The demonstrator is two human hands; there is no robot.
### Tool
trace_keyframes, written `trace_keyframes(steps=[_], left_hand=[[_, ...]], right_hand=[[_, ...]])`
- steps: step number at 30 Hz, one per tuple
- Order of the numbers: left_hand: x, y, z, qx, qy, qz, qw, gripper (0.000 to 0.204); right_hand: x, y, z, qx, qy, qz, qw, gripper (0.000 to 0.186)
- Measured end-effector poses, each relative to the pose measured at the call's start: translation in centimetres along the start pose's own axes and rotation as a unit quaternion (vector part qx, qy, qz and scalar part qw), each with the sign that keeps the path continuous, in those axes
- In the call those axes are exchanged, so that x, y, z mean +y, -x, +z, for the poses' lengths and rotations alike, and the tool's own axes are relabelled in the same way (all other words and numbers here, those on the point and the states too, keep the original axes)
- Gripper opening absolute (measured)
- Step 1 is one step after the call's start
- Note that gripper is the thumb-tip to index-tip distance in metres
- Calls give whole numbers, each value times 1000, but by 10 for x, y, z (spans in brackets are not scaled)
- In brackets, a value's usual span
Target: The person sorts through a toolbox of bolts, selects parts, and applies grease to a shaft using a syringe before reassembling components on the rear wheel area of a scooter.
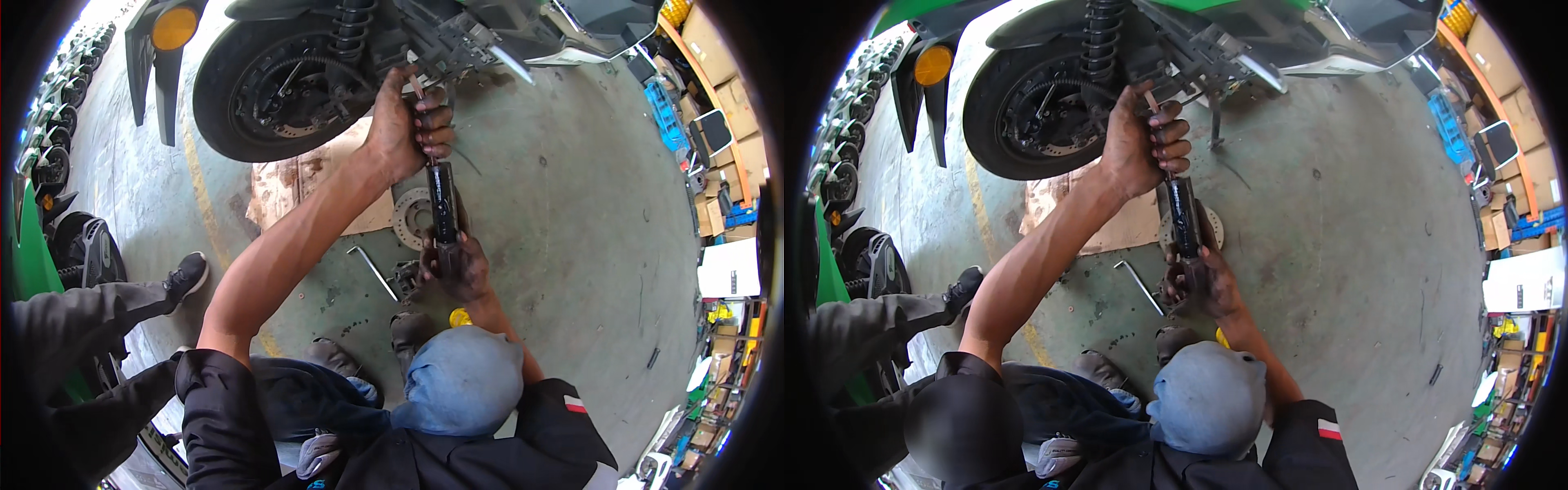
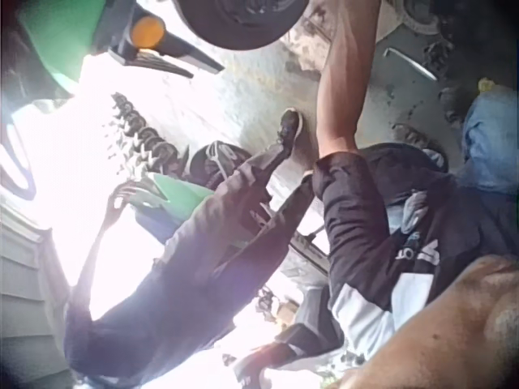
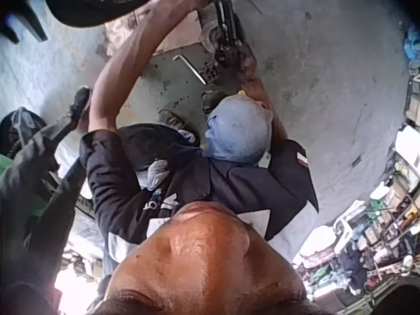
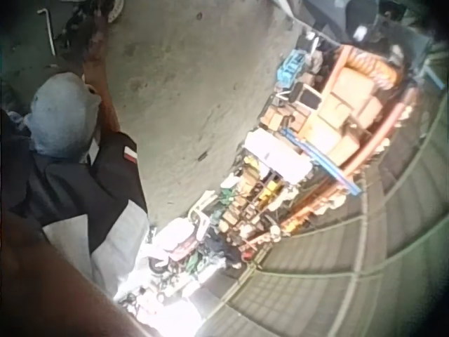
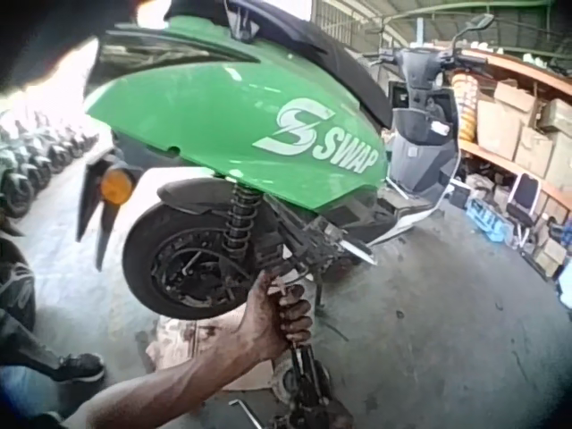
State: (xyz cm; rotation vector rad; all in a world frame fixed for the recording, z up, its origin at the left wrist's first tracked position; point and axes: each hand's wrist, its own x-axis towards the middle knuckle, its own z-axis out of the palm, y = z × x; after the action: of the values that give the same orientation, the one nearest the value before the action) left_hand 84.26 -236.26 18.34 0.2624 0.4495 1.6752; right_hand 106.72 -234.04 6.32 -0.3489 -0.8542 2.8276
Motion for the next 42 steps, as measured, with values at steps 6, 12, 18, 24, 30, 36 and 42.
trace_keyframes(steps=[6, 12, 18, 24, 30, 36, 42], left_hand=[[-10, -23, 19, 8, -5, 0, 1000, 52], [-17, -30, 14, -47, -3, -18, 999, 50], [-13, -33, 13, -41, -22, -36, 998, 52], [-15, -36, 11, -19, -34, -54, 998, 53], [-17, -39, 9, -13, -40, -64, 997, 55], [-16, -40, 5, -26, -33, -71, 997, 53], [-15, -39, 1, -1, -29, -72, 997, 52]], right_hand=[[-19, 7, -7, -89, -96, -61, 990, 53], [-14, 6, -27, -172, -116, -88, 974, 39], [-12, 5, -26, -137, -117, -94, 979, 37], [-8, 5, -28, -127, -129, -88, 980, 37], [-8, 4, -36, -117, -123, -94, 981, 34], [-10, -1, -38, -99, -122, -91, 983, 34], [-5, -2, -39, -100, -142, -84, 981, 34]])
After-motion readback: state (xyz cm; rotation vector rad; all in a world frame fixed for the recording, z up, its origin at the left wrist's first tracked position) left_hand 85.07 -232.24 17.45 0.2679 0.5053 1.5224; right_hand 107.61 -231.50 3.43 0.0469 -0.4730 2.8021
